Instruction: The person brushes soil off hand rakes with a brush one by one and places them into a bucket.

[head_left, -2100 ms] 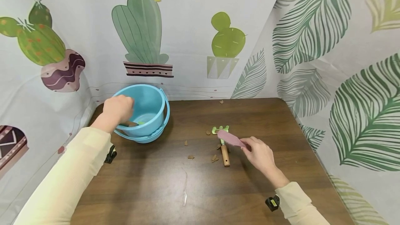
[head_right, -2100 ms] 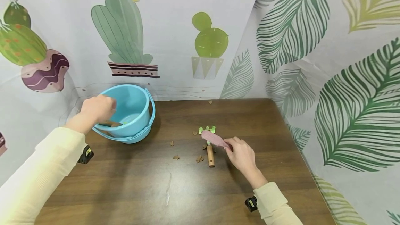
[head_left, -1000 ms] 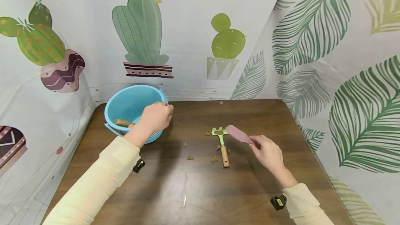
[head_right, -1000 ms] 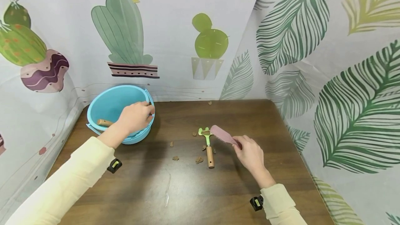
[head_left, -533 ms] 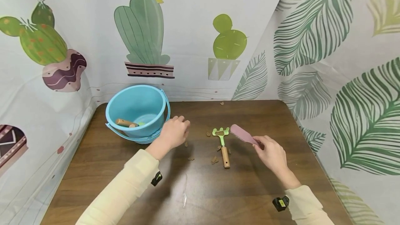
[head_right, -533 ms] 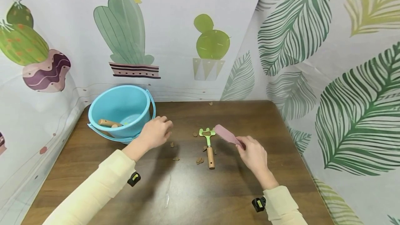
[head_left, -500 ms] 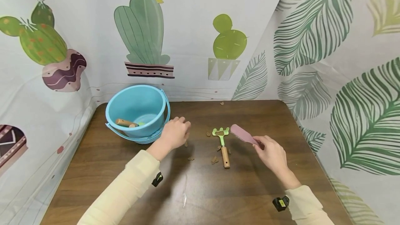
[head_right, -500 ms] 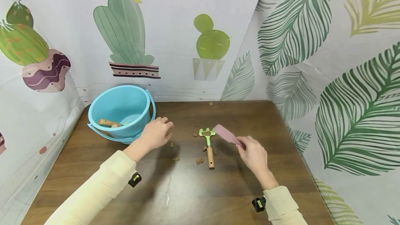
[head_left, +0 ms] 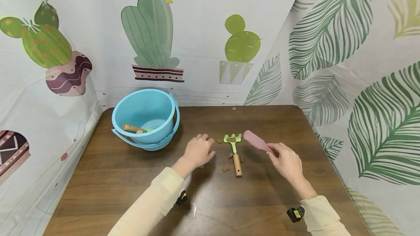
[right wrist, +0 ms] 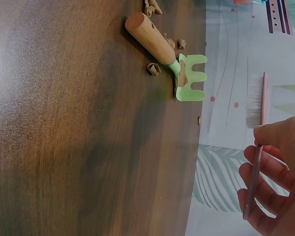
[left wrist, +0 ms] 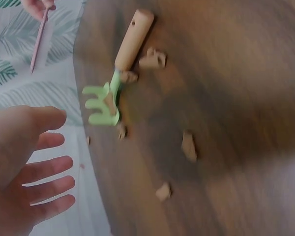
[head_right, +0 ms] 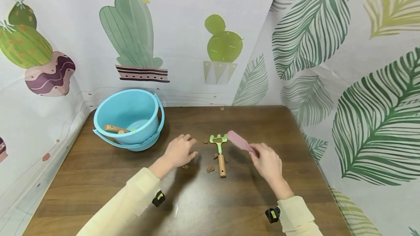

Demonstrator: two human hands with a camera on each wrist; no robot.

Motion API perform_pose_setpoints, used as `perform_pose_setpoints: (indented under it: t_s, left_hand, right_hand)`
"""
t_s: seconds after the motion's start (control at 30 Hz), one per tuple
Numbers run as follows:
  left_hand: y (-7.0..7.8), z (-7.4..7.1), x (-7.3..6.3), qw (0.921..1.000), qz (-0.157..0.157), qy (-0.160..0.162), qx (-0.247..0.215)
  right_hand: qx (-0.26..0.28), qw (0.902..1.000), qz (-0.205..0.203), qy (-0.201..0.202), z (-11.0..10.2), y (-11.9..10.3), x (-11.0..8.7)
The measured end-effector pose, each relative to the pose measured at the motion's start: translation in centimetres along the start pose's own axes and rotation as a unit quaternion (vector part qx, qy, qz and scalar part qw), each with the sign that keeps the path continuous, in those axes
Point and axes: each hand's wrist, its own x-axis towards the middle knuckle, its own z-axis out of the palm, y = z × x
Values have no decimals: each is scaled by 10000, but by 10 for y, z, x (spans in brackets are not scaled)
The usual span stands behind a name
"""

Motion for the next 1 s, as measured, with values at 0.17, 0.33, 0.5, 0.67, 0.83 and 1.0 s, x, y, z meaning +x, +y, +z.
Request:
perform_pose_setpoints:
  t_s: [0.17, 0.33, 0.5, 0.67, 0.83, 1.0]
  left_hand:
    - [18, 9, 4, 9998, -74, -90, -144]
    - [34, 19, 7, 9994, -155, -223, -225]
    - [50, 30, 10, 9985, -254, -188, -450]
    - [67, 41, 14, 9966, -462, -190, -650]
    - [85, 48, 18, 9932, -814, -215, -810]
    - [97, 55, 21, 9873, -1126, -146, -1108]
  right_hand:
    - [23, 10000, -7, 13, 0, 0, 0]
    - [18, 10000, -15, 28, 0, 1, 0]
    - [-13, 10000, 4, 93, -1, 3, 0]
    - [-21, 10000, 42, 72, -1, 4, 0]
    - [-6, 10000, 87, 39, -1, 4, 0]
    - [16, 9999, 128, 46, 0, 4, -1]
